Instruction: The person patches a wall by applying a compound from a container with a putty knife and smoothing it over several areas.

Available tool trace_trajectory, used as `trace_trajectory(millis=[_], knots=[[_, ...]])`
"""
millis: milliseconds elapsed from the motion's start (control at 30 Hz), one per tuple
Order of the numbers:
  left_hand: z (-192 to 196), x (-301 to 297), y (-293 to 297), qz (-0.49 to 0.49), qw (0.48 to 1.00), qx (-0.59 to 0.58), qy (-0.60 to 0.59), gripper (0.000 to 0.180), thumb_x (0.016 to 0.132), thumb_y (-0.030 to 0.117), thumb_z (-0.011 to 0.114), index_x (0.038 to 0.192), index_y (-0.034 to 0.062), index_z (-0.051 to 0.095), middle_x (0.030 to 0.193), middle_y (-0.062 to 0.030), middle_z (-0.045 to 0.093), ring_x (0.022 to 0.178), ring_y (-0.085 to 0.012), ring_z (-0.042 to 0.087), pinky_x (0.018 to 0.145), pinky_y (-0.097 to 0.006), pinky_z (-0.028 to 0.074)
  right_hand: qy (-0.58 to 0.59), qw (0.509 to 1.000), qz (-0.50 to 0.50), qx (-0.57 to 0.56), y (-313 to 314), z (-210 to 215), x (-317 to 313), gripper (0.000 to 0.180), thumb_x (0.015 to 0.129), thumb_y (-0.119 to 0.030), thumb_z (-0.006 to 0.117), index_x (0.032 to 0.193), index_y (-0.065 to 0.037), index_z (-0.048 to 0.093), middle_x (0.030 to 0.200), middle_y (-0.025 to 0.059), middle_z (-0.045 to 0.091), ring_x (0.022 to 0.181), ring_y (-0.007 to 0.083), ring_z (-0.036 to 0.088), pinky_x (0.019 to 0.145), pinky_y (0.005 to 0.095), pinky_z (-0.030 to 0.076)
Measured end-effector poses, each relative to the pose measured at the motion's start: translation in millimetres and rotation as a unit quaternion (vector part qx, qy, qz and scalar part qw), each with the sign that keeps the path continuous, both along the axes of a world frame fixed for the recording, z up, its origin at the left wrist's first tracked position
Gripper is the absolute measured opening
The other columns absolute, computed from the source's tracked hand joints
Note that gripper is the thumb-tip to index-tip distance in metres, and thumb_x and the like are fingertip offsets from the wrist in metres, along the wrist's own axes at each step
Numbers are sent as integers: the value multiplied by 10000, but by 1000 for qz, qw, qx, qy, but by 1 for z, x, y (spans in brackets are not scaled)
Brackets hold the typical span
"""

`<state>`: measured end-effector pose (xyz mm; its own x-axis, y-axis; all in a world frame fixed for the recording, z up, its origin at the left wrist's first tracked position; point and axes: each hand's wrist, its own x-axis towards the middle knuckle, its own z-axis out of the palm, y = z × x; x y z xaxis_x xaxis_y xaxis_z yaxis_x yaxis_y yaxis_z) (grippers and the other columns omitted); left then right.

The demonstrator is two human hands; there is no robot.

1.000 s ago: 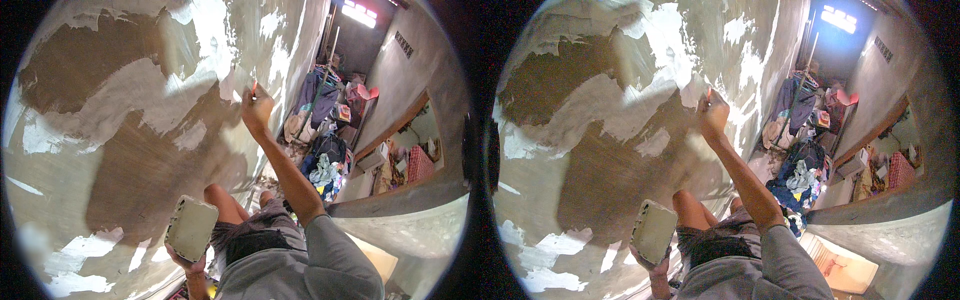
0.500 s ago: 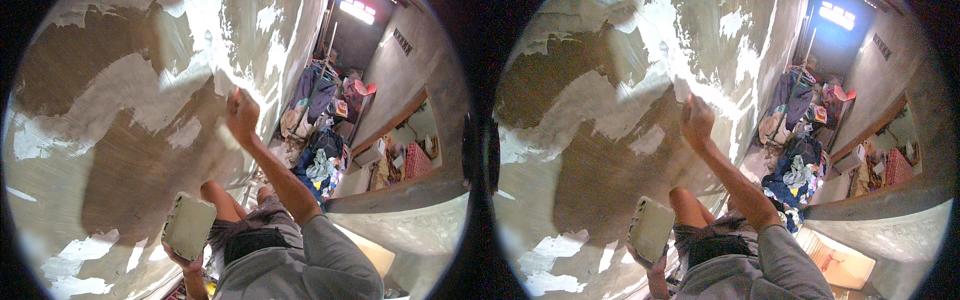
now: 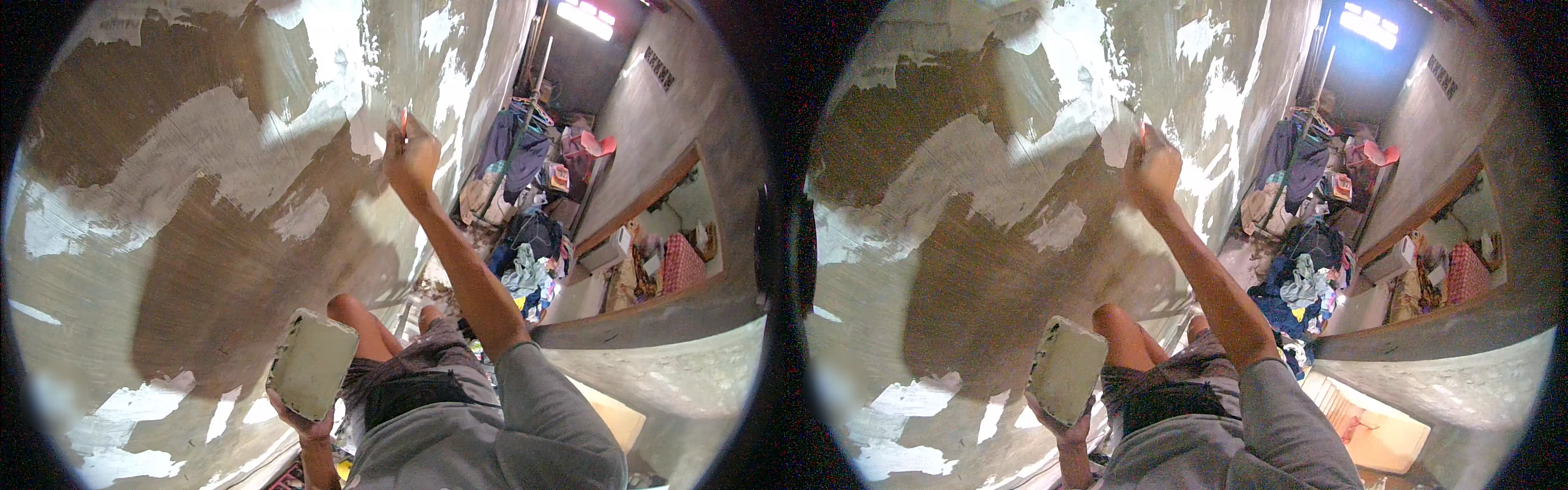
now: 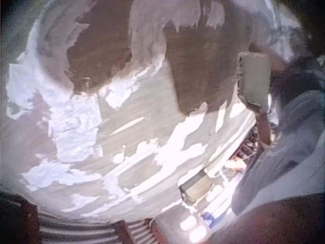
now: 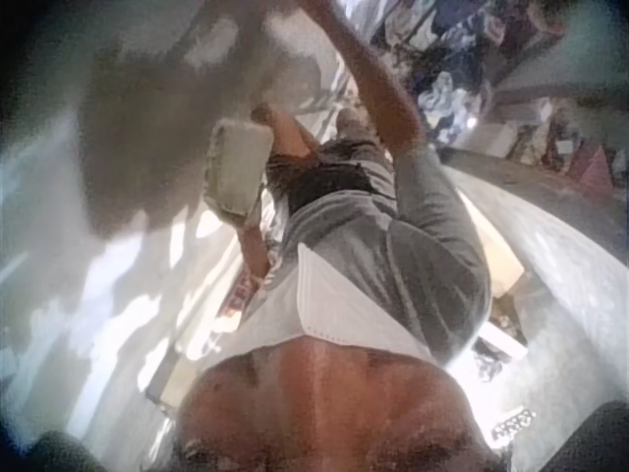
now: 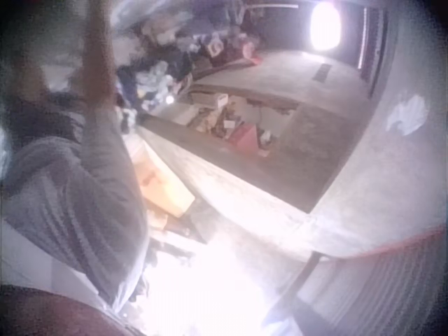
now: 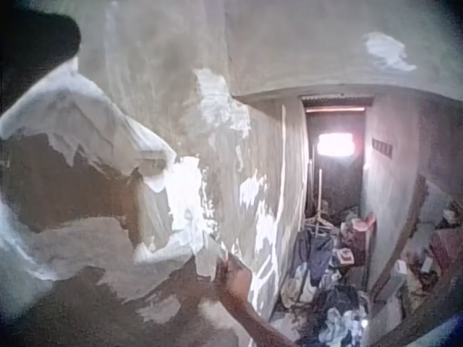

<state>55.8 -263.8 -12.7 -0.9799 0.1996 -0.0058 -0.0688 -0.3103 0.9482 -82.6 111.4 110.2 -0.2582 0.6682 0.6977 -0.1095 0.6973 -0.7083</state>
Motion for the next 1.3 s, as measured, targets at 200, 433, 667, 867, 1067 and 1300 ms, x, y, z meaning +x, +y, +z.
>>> trace_trajectory(millis=[200,433,667,867,1067,1300], knots=[[13,-5,3,-84,940,268,-195,717,777,606,508,1290,120,384,1241,-100,479,1041,-310,528,750,-523,503,86,989,-16,119,-1,-3,-18,107,799,-94,555,802,12,545,612,172,507,508,335,469,486,360,392],[20,-1,7,-3,946,247,-209,718,779,610,501,1296,128,373,1244,-101,472,1044,-322,528,702,-532,522,70,996,19,49,-14,11,4,115,818,-87,551,748,5,543,554,144,474,429,229,436,442,335,353],[25,2,14,15,955,233,-184,746,769,585,540,1334,167,289,1298,-119,374,1124,-330,447,698,-512,548,76,993,-35,86,14,44,-19,94,790,-85,561,773,5,541,557,150,476,457,278,458,474,353,373],[13,-2,4,-45,934,284,-211,735,772,616,501,1325,167,317,1296,-136,384,1081,-361,483,641,-545,550,66,994,51,74,-22,42,4,110,796,-91,569,823,16,562,571,169,497,467,262,500,477,356,392],[20,-1,8,-50,928,290,-229,738,763,612,521,1295,126,360,1241,-116,465,1024,-344,537,658,-576,525,63,990,-54,111,17,66,-8,108,792,-97,566,815,8,573,587,182,522,498,317,521,494,363,407],[12,0,7,-6,932,293,-214,727,784,613,491,1321,157,312,1287,-147,394,1090,-377,477,692,-577,527,74,991,40,109,-18,72,7,88,787,-60,563,845,4,579,647,169,534,550,340,527,506,353,410]])
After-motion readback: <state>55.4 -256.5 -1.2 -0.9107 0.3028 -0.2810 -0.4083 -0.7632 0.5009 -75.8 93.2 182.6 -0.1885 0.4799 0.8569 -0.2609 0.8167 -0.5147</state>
